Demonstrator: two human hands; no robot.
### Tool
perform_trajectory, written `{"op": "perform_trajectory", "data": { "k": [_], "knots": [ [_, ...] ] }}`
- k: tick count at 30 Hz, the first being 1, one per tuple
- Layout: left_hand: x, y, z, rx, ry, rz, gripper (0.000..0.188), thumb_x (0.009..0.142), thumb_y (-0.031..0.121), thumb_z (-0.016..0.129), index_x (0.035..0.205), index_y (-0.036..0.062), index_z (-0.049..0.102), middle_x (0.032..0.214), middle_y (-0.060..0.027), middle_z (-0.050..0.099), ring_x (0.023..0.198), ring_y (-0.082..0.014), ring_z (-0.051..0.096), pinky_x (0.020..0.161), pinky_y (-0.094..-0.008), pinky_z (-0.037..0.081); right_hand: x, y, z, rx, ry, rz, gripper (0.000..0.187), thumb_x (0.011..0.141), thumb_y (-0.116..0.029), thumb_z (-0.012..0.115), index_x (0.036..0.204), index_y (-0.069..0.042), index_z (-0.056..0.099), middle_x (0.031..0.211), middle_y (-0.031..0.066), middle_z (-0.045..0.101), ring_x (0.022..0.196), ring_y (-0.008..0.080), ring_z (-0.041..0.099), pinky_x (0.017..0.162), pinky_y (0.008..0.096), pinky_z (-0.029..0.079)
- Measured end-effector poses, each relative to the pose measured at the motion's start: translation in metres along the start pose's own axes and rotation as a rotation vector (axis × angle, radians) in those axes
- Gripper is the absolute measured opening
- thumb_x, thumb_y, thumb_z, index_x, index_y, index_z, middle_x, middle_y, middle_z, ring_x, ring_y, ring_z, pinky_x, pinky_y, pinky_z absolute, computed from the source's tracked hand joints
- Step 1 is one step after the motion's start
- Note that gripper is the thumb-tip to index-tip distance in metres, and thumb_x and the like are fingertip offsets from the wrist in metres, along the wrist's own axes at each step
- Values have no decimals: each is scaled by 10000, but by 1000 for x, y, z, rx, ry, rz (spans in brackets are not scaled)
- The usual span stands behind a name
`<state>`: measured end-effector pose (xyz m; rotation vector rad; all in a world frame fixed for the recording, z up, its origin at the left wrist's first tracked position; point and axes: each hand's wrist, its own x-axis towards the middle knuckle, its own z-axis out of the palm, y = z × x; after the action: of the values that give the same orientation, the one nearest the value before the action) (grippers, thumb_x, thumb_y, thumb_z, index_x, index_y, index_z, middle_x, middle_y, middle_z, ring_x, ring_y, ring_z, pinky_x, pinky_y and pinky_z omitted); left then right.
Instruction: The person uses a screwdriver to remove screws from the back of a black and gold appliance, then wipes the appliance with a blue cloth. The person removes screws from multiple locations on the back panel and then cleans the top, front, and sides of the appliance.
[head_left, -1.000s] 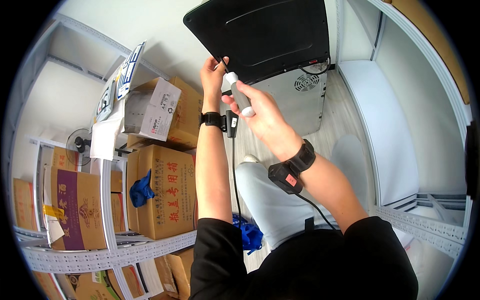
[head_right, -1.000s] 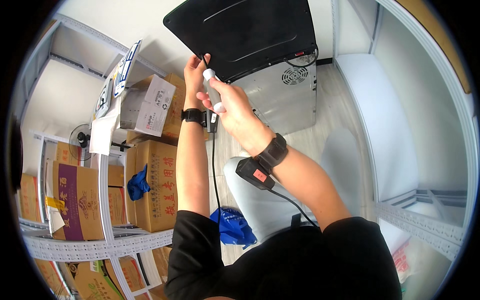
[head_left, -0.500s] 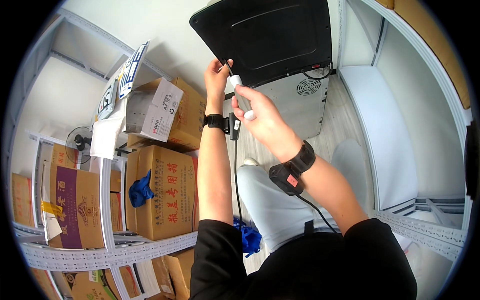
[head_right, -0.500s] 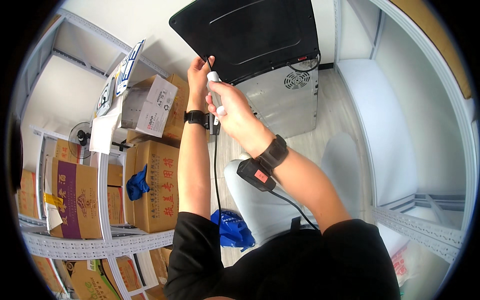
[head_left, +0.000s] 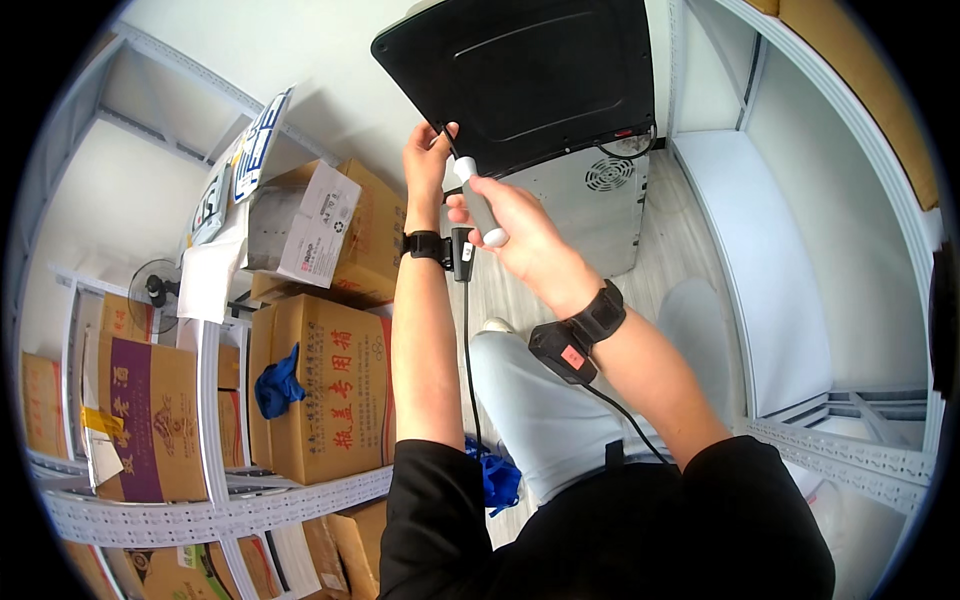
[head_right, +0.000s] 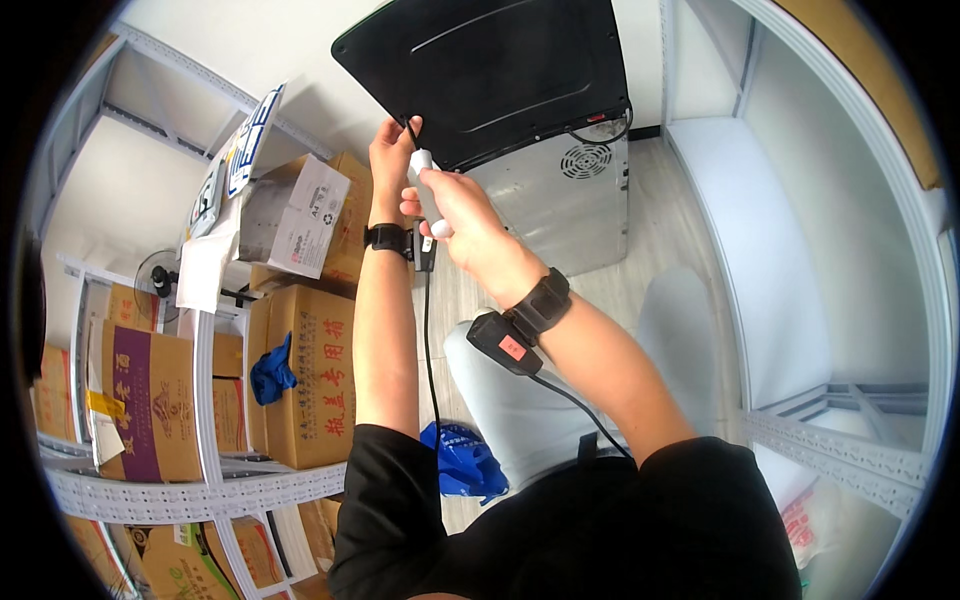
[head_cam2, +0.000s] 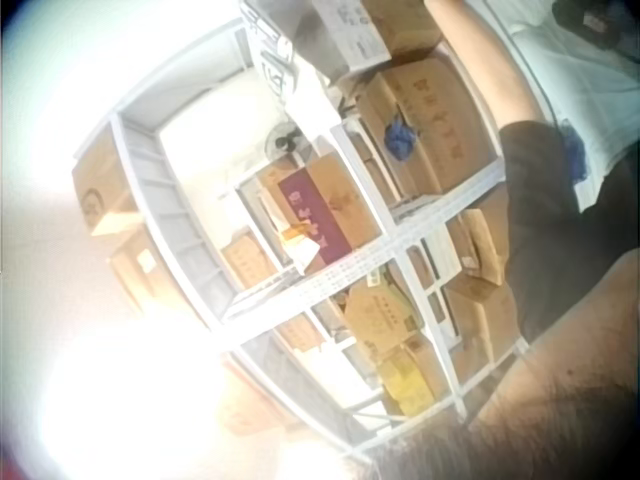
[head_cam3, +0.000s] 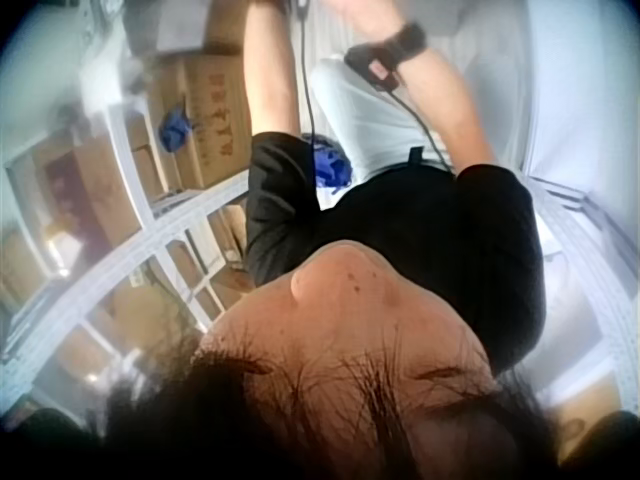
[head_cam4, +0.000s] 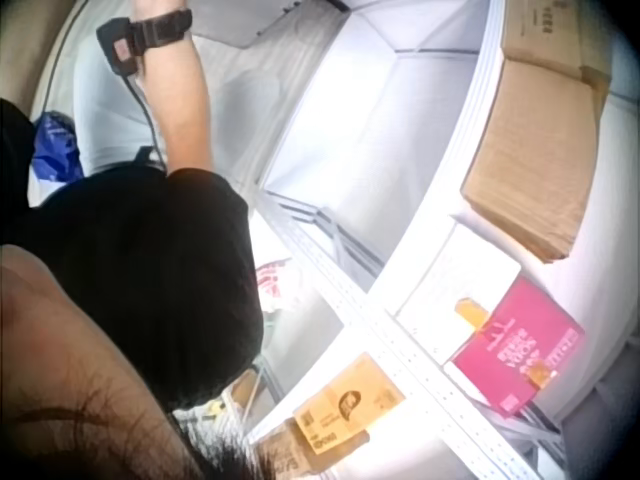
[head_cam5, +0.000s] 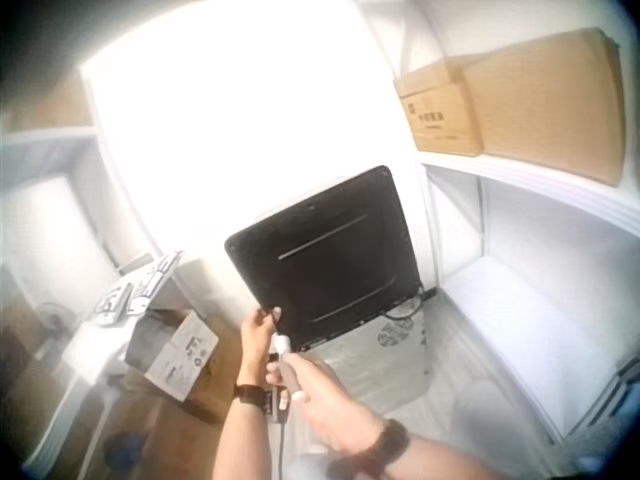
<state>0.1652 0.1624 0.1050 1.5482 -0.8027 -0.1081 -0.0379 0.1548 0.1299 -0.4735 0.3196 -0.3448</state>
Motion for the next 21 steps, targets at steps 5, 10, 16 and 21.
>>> {"op": "perform_trajectory", "data": {
  "k": [5, 10, 16, 21],
  "knots": [
    [-1, 1, 0, 43, 8, -22, 235, 862, 181, 752, 1016, 25, 666, 865, -5, 663, 780, -90, 582, 695, -258, 469, 9, -3, -7, 309, -143, 25, 240, 993, -175, 539, 1149, 6, 524, 997, 175, 636, 744, 159, 583, 564, 228, 477],
    [-1, 2, 2, 1, 12, -8, 210, 863, 164, 744, 1001, 25, 669, 869, -5, 667, 777, -88, 582, 694, -259, 462, 17, -1, -12, 560, -257, 85, 214, 1002, -156, 498, 1131, 14, 483, 982, 180, 615, 728, 149, 593, 562, 229, 488],
    [-2, -1, 2, 15, 28, -30, 199, 862, 145, 743, 1000, 24, 668, 870, -2, 669, 781, -83, 577, 698, -255, 456, 16, 5, -10, 599, -229, 65, 272, 992, -146, 518, 1179, 41, 453, 1024, 215, 605, 719, 159, 597, 530, 226, 484],
    [1, -10, 3, -33, 34, -7, 216, 869, 161, 747, 1016, 24, 666, 875, 2, 667, 790, -76, 572, 702, -251, 454, 7, -2, -12, 254, -154, 2, 259, 983, -165, 533, 1157, 23, 495, 965, 180, 635, 708, 142, 574, 538, 219, 463]
  ]
}}
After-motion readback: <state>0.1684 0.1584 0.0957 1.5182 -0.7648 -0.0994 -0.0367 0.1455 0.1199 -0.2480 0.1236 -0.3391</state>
